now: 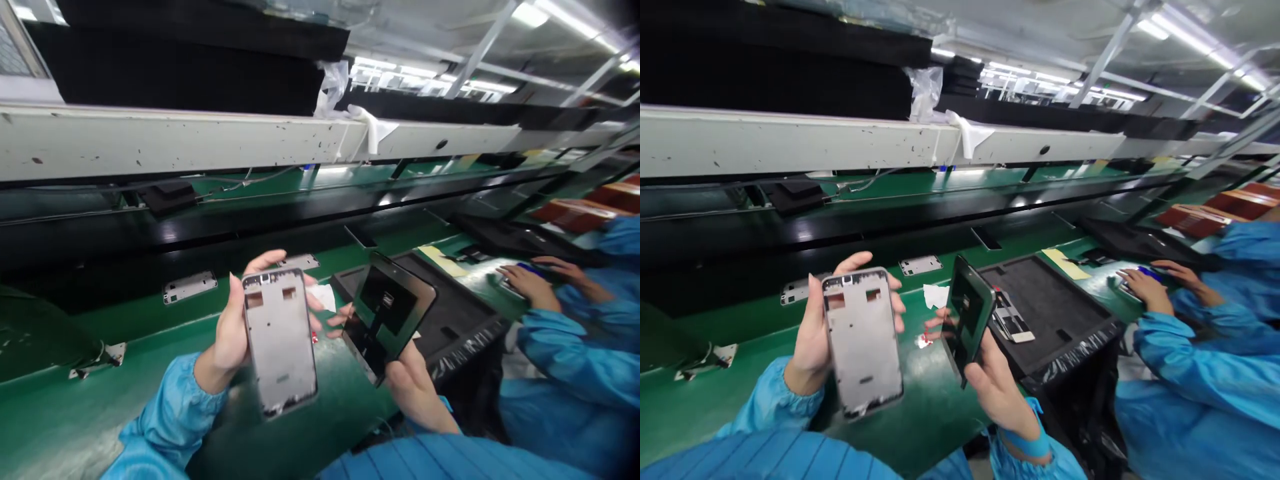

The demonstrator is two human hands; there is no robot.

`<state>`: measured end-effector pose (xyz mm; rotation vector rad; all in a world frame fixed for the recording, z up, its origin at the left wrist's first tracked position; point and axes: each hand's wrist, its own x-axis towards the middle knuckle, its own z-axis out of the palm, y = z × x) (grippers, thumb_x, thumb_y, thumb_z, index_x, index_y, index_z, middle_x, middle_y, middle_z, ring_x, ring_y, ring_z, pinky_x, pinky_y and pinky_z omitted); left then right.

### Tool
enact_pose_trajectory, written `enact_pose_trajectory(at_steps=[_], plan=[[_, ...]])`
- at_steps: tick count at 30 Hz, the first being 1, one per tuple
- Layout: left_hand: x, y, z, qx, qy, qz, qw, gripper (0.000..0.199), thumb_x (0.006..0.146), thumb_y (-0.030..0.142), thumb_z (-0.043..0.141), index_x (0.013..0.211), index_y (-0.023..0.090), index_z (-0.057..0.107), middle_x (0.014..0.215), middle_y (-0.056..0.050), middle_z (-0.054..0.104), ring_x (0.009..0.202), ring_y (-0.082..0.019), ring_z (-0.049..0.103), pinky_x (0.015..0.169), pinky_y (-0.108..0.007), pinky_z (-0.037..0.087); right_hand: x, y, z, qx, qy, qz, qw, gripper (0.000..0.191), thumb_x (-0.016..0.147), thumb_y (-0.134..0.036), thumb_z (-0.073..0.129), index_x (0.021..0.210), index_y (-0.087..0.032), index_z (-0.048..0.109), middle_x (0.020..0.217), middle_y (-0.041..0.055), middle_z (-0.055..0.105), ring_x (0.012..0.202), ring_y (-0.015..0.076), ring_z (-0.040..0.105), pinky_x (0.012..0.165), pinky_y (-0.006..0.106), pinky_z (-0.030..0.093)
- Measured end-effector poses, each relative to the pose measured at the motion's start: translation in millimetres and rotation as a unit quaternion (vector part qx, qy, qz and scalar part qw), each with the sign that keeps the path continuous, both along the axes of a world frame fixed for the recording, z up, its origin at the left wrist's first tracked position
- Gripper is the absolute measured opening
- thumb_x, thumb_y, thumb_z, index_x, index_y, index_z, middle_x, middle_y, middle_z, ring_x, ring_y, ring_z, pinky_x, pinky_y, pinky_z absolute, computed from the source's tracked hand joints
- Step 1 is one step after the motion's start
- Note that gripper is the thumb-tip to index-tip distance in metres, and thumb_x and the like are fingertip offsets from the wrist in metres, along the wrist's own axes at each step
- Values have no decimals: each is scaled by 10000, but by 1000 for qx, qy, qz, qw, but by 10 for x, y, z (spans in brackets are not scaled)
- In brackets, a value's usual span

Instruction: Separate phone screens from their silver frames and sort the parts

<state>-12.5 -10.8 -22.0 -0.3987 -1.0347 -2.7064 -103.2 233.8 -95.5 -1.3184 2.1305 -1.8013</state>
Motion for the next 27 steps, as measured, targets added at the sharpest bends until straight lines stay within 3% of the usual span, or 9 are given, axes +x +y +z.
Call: enact_pose_trajectory(at_steps=[4, 7, 13, 21, 27], plan=[[-241, -154, -90, -50, -13, 132, 990, 680, 917, 715, 767, 1392, 270, 570, 1232, -97, 790, 1054, -300, 803, 937, -500, 667, -93, -57, 227, 43, 149, 31, 987, 633, 1068, -553, 628, 1657, -360, 501, 1459, 169, 630, 1284, 372, 693, 1036, 560, 644], [-337, -266, -146, -72, 5, 178, 981, 655, 945, 700, 746, 1401, 270, 556, 1241, -95, 786, 1106, -288, 797, 979, -488, 665, -158, -96, 305, 82, 194, 34, 977, 631, 1074, -538, 635, 1669, -382, 491, 1428, 155, 637, 1299, 371, 666, 1074, 600, 611], [-286, -389, -135, -93, 36, 215, 972, 576, 956, 691, 732, 1366, 305, 613, 1287, -94, 771, 1156, -333, 786, 1008, -557, 650, -188, -91, 311, 127, 213, 52, 967, 640, 1060, -507, 679, 1664, -405, 493, 1439, 143, 633, 1317, 353, 665, 1071, 542, 637], [-253, -386, -118, -131, 53, 195, 971, 555, 915, 642, 811, 1285, 270, 629, 1314, -112, 755, 1169, -351, 787, 960, -527, 673, -220, -223, 333, 144, 203, 84, 965, 652, 1044, -512, 707, 1651, -358, 524, 1429, 142, 633, 1310, 333, 669, 1131, 532, 599], [-256, -421, -66, -132, 49, 215, 966, 536, 917, 655, 798, 1228, 250, 634, 1300, -121, 766, 1106, -334, 811, 888, -494, 702, -223, -154, 362, 133, 189, 76, 970, 649, 1049, -567, 678, 1645, -353, 535, 1422, 140, 638, 1291, 327, 670, 1106, 518, 603]])
